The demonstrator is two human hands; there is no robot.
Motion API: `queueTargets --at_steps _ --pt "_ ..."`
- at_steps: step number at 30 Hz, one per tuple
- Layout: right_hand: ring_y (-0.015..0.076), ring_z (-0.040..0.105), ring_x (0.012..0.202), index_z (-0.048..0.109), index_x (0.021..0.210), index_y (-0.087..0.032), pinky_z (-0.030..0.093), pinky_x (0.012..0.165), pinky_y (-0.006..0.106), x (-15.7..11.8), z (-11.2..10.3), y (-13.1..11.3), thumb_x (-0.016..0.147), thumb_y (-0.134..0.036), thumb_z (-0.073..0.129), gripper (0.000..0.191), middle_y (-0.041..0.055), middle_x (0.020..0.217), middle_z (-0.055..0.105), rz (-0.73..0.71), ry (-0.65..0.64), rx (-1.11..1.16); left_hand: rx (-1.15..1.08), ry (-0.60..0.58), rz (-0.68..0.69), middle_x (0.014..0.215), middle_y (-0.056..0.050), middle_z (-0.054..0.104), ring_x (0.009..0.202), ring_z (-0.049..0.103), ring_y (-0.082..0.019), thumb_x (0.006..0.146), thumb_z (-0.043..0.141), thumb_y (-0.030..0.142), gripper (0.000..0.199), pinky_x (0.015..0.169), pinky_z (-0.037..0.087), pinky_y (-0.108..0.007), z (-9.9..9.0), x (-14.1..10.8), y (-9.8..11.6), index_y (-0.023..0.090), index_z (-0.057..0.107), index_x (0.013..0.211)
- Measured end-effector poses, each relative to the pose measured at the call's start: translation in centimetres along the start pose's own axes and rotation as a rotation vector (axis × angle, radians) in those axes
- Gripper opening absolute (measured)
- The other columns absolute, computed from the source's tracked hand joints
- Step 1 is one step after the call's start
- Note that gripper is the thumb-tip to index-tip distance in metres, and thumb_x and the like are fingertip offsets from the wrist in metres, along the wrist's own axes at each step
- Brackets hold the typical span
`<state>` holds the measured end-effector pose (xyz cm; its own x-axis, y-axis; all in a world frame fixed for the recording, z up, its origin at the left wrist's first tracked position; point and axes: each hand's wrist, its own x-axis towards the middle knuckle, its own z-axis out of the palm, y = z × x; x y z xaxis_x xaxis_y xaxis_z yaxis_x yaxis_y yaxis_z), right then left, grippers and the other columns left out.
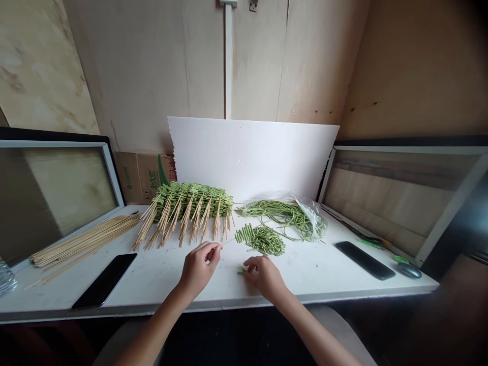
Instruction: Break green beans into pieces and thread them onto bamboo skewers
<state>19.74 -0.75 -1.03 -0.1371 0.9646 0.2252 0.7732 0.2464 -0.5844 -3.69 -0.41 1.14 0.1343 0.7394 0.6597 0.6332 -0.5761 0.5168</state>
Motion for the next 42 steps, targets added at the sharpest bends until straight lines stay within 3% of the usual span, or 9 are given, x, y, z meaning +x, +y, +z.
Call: queueTargets --at_steps 5,10,12,15,19,22,25,30,42 --pt "0.0275 0.067 0.086 0.083 0.092 -0.023 0.046 0.073 0.034 0.3 -0.1 0.3 0.077 -0.017 0.071 0.020 0.0077 0.087 0.079 0.006 -0.033 0.050 0.018 -0.004 0.025 0.079 -0.003 0.067 0.066 0.057 -0.015 0.103 0.048 0.033 0.028 0.063 0.045 -0.025 0.1 -0.1 -0.1 0.020 0.072 0.096" --pt "0.0320 0.066 0.100 0.082 0.083 -0.024 0.047 0.081 0.037 0.4 0.1 0.4 0.078 -0.014 0.069 0.017 0.0071 0.086 0.079 -0.034 0.023 0.061 0.021 0.009 0.037 0.077 -0.003 0.066 0.064 0.056 -0.014 0.103 0.049 0.034 0.028 0.062 0.044 -0.024 0.3 -0.2 -0.2 0.020 0.071 0.094" --pt "0.0309 0.067 0.096 0.082 0.086 -0.025 0.048 0.082 0.039 0.7 -0.1 0.8 0.081 -0.018 0.069 0.016 0.0067 0.088 0.080 -0.059 0.053 0.137 0.019 0.005 0.032 0.077 -0.003 0.066 0.064 0.056 -0.014 0.103 0.049 0.033 0.027 0.062 0.044 -0.024 0.3 -0.2 -0.2 0.020 0.071 0.094" --pt "0.0278 0.070 0.086 0.082 0.089 -0.024 0.052 0.080 0.039 1.6 -1.4 2.1 0.083 -0.033 0.074 0.013 0.0077 0.090 0.080 -0.041 0.080 0.377 0.017 0.001 0.020 0.076 -0.002 0.065 0.064 0.055 -0.014 0.102 0.050 0.033 0.026 0.062 0.043 -0.024 0.2 -0.1 -0.2 0.020 0.071 0.094" --pt "0.0239 0.070 0.083 0.081 0.089 -0.023 0.055 0.076 0.036 2.9 -4.0 3.9 0.076 -0.048 0.084 0.029 0.0056 0.089 0.079 0.110 0.088 0.878 0.003 -0.001 0.010 0.076 -0.002 0.064 0.064 0.054 -0.014 0.102 0.050 0.032 0.026 0.062 0.042 -0.024 0.1 0.0 -0.1 0.019 0.070 0.093" --pt "0.0215 0.071 0.091 0.080 0.091 -0.025 0.057 0.077 0.031 3.5 -5.5 4.5 0.075 -0.048 0.087 0.028 0.0029 0.094 0.079 0.145 0.097 1.230 -0.004 -0.017 0.009 0.074 -0.001 0.062 0.064 0.054 -0.014 0.102 0.050 0.032 0.026 0.062 0.042 -0.024 0.1 0.0 0.0 0.019 0.070 0.092" --pt "0.0229 0.071 0.106 0.079 0.093 -0.026 0.059 0.082 0.028 3.6 -6.2 4.4 0.075 -0.044 0.089 0.028 0.0033 0.103 0.079 0.137 0.101 1.402 -0.004 -0.031 0.025 0.072 -0.001 0.060 0.063 0.053 -0.014 0.102 0.051 0.032 0.026 0.062 0.042 -0.024 0.1 -0.2 0.0 0.019 0.071 0.092" --pt "0.0243 0.070 0.115 0.079 0.100 -0.022 0.061 0.089 0.028 3.4 -6.4 3.7 0.077 -0.043 0.088 0.032 0.0061 0.111 0.079 0.103 0.072 1.452 0.003 -0.063 0.046 0.071 -0.001 0.059 0.063 0.053 -0.015 0.101 0.052 0.031 0.025 0.062 0.041 -0.024 0.2 -0.4 0.2 0.020 0.072 0.093" --pt "0.0243 0.073 0.111 0.080 0.099 -0.020 0.061 0.083 0.026 3.3 -6.3 3.4 0.079 -0.042 0.087 0.031 0.0076 0.109 0.080 0.121 0.050 1.446 -0.005 -0.083 0.030 0.070 0.000 0.055 0.063 0.051 -0.015 0.102 0.051 0.033 0.026 0.061 0.039 -0.025 0.1 -0.4 0.0 0.020 0.072 0.095"
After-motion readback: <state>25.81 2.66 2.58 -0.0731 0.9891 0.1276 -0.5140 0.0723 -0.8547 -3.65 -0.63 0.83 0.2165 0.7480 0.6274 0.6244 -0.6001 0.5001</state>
